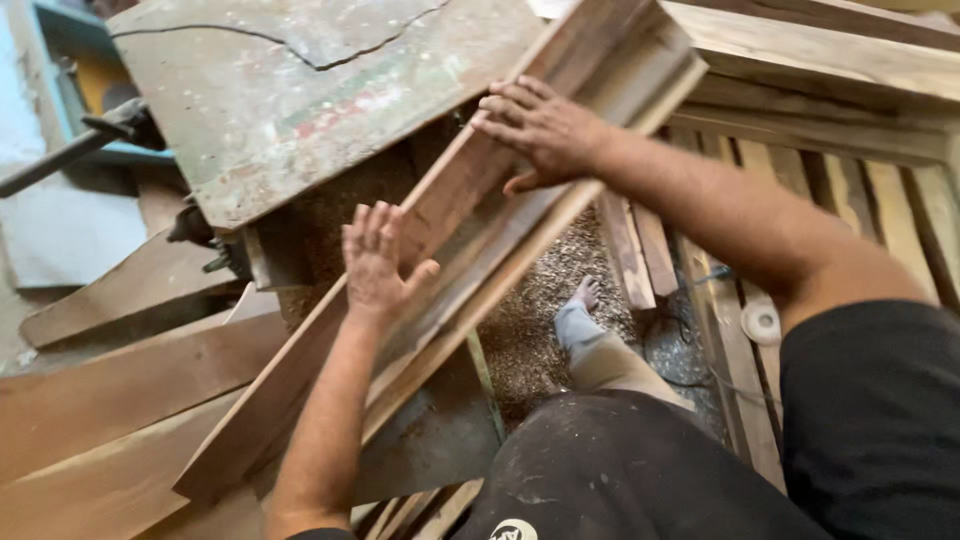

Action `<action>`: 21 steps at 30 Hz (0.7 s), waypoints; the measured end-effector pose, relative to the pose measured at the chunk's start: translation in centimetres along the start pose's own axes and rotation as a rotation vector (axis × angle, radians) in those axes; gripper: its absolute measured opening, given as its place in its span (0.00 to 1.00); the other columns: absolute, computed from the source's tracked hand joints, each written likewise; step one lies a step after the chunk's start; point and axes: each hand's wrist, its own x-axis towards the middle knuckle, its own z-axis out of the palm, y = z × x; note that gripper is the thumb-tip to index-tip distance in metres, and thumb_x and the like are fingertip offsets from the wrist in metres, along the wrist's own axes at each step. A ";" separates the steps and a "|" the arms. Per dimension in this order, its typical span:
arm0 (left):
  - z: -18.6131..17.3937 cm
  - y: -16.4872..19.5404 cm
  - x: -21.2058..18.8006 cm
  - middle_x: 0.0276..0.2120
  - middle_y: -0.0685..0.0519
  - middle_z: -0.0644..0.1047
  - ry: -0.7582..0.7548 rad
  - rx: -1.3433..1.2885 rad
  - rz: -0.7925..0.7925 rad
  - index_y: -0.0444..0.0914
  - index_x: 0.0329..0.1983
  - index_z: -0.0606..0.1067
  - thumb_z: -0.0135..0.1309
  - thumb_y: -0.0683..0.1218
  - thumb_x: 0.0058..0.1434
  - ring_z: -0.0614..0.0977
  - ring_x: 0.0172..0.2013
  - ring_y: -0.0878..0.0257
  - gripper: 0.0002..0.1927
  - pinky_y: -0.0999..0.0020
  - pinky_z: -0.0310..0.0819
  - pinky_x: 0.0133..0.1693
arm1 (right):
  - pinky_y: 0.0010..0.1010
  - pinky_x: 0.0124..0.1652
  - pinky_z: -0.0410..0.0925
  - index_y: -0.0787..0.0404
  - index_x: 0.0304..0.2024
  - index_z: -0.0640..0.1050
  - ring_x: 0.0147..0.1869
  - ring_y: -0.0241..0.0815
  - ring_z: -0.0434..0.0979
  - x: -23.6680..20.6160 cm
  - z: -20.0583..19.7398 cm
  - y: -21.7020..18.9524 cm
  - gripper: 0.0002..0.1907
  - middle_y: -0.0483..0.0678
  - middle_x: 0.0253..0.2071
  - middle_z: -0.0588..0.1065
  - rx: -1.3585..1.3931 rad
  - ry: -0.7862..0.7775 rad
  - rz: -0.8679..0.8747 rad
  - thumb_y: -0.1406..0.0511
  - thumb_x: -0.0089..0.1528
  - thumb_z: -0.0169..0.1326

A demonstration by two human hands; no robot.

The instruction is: The person attaches a sanding disc to an angle grinder and then sands the surface of a wooden plank. The person holds the plank with one hand while operating the tool with the other, moving it along the length of the wood.

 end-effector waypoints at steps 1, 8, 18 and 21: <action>-1.0 0.2 0.5 0.77 0.43 0.57 -0.049 0.011 0.036 0.37 0.79 0.55 0.58 0.73 0.59 0.56 0.76 0.46 0.56 0.49 0.45 0.75 | 0.55 0.69 0.49 0.55 0.71 0.59 0.76 0.55 0.54 1.8 -0.7 1.2 0.53 0.57 0.71 0.60 -0.008 -0.074 -0.020 0.33 0.54 0.55; -2.1 -5.1 3.3 0.69 0.47 0.67 -0.672 -0.565 -0.658 0.45 0.75 0.60 0.63 0.66 0.47 0.69 0.68 0.53 0.53 0.61 0.60 0.67 | 0.50 0.68 0.69 0.35 0.73 0.66 0.69 0.53 0.76 9.5 2.7 8.9 0.49 0.49 0.66 0.76 0.126 -0.670 -0.045 0.32 0.52 0.55; 0.6 -8.5 -0.8 0.60 0.42 0.72 -0.763 -0.570 -0.720 0.41 0.69 0.68 0.69 0.66 0.41 0.73 0.62 0.50 0.53 0.58 0.65 0.63 | 0.47 0.68 0.65 0.46 0.74 0.62 0.69 0.53 0.71 11.9 7.6 9.9 0.63 0.50 0.70 0.68 0.471 -0.860 -0.051 0.34 0.40 0.66; -1.7 -6.5 -1.3 0.55 0.42 0.75 -0.628 -0.475 -0.657 0.40 0.67 0.70 0.71 0.67 0.38 0.75 0.58 0.48 0.54 0.57 0.68 0.60 | 0.46 0.65 0.69 0.40 0.74 0.63 0.66 0.51 0.75 9.6 4.1 8.5 0.59 0.51 0.67 0.73 0.293 -0.772 -0.090 0.31 0.43 0.60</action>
